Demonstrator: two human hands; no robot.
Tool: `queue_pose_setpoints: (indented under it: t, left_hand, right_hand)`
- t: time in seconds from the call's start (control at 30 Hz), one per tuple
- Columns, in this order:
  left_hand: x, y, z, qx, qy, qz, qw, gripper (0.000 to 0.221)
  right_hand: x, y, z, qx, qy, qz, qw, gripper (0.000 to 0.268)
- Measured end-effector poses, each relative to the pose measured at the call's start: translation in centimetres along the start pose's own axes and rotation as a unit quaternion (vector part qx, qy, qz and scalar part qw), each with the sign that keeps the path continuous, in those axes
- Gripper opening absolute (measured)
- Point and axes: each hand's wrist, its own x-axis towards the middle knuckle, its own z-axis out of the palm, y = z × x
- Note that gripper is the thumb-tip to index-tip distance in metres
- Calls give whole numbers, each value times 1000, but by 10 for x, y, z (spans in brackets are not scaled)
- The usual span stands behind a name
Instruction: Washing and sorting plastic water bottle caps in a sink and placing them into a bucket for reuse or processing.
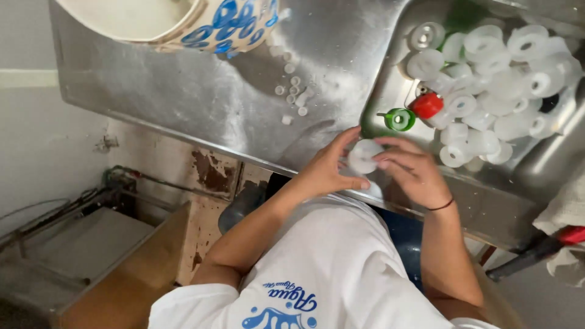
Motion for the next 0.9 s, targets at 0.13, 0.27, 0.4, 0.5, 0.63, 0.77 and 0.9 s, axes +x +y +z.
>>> queue_pose_setpoints:
  t: [0.13,0.27,0.4,0.5,0.63,0.77,0.9]
  left_hand:
    - [0,-76,-29,-194,84,32,977,76]
    - [-32,-72,-78,-101,202,-7,974,59]
    - [-57,-45,-112,-42,207,-21,977,54]
    - [-59,-65,-125,-100,232,13,967,63]
    - [-52,-55,-143,-189,216,-7,958,38]
    - [-36,-24,-159,-384,228,-13,895,46]
    - [-7,-20,-154,-343,188,-44,920,53]
  right_hand:
    - [51,-7,48,84,-48,-58,994,23]
    - [127,10,82,-52,67,21,996,15]
    - [211,31,133,-309,72,144,937,49]
    - [236,24,149,-346,-29,269,898,44]
    - [198,23,142,-211,96,61,971,29]
    - [139,-51,159,-31,86,99,991,24]
    - [108,-77,190,-61,165,29,984,22]
